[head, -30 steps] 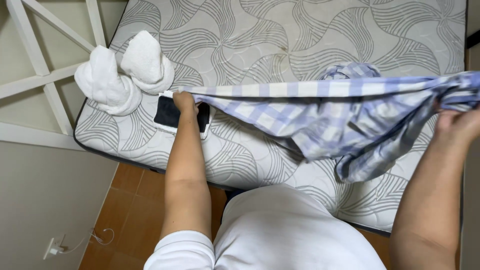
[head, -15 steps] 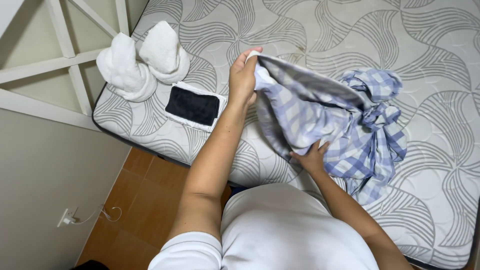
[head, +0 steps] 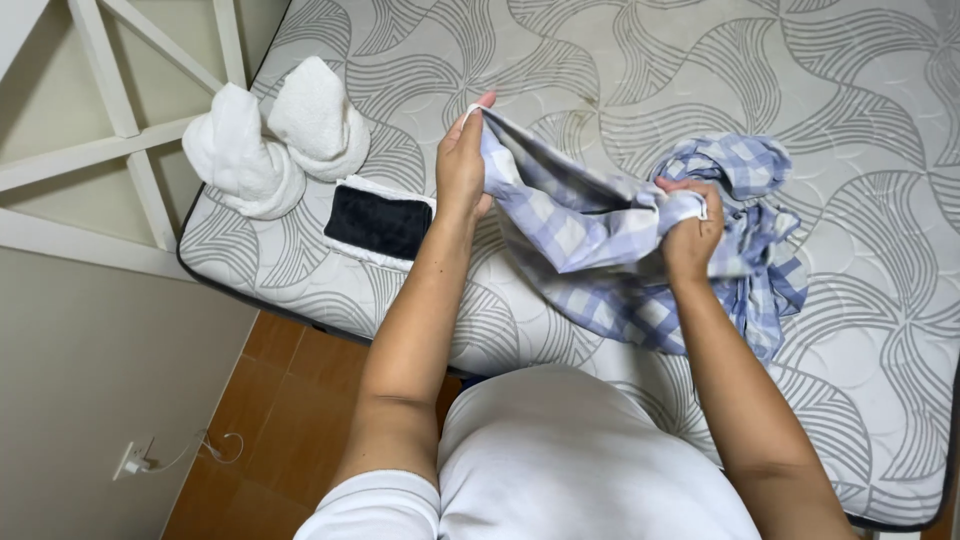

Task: The person folds a blue and white checkered cloth on a bed, then places it on a nearby clothing rack. They then pick up a folded dark towel and a white towel from the bed and place them on the rack as well.

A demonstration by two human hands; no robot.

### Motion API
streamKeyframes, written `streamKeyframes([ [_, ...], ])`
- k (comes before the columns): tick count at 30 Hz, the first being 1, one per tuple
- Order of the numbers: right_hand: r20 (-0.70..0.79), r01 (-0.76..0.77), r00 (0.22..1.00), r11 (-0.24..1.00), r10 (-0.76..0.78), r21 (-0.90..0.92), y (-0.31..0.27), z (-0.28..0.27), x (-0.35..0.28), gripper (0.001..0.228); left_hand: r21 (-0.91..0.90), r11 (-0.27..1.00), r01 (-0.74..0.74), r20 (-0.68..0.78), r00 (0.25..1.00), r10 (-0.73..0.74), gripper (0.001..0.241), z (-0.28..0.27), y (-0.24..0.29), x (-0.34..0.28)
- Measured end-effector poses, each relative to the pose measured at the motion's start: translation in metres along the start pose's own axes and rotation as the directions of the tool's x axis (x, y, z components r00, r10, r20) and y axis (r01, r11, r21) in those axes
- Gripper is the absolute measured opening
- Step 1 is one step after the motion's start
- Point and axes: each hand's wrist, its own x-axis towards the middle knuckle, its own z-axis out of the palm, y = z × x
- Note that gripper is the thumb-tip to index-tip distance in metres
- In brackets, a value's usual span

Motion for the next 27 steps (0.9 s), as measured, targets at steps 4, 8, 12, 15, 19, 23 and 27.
streamKeyframes([
  [4, 0.205, -0.075, 0.977, 0.994, 0.058, 0.078, 0.077, 0.035, -0.008, 0.019, 0.013, 1.000, -0.002, 0.093, 0.996, 0.001, 0.041, 0.023, 0.032, -0.007],
  [8, 0.629, 0.031, 0.421, 0.683, 0.654, -0.730, 0.130, 0.049, -0.040, 0.046, -0.054, 0.989, -0.136, 0.115, 0.983, 0.142, 0.040, 0.005, 0.055, 0.004],
  [12, 0.492, 0.015, 0.648, 0.636, 0.582, -0.771, 0.108, 0.051, -0.035, 0.058, 0.063, 0.992, -0.109, 0.046, 0.993, 0.106, 0.036, -0.028, 0.065, 0.015],
  [15, 0.279, -0.098, 0.798, 0.572, 0.534, -0.814, 0.038, 0.052, -0.020, 0.053, -0.022, 0.994, -0.107, 0.104, 0.989, 0.109, 0.029, -0.066, 0.062, 0.026],
  [19, 0.230, -0.013, 0.912, 0.584, 0.339, -0.811, 0.005, 0.072, -0.021, 0.046, 0.011, 0.996, -0.091, 0.071, 0.993, 0.090, 0.025, -0.065, 0.086, 0.019],
  [23, 0.242, 0.189, 0.968, 0.433, 0.068, -0.881, 0.001, 0.089, -0.025, 0.031, 0.048, 0.998, -0.037, 0.100, 0.994, 0.032, 0.024, -0.075, 0.103, 0.010],
  [27, 0.203, 0.119, 0.969, 0.453, 0.140, -0.883, 0.048, 0.077, -0.012, 0.024, 0.050, 0.998, 0.038, 0.154, 0.987, -0.045, 0.023, -0.097, 0.126, 0.016],
])
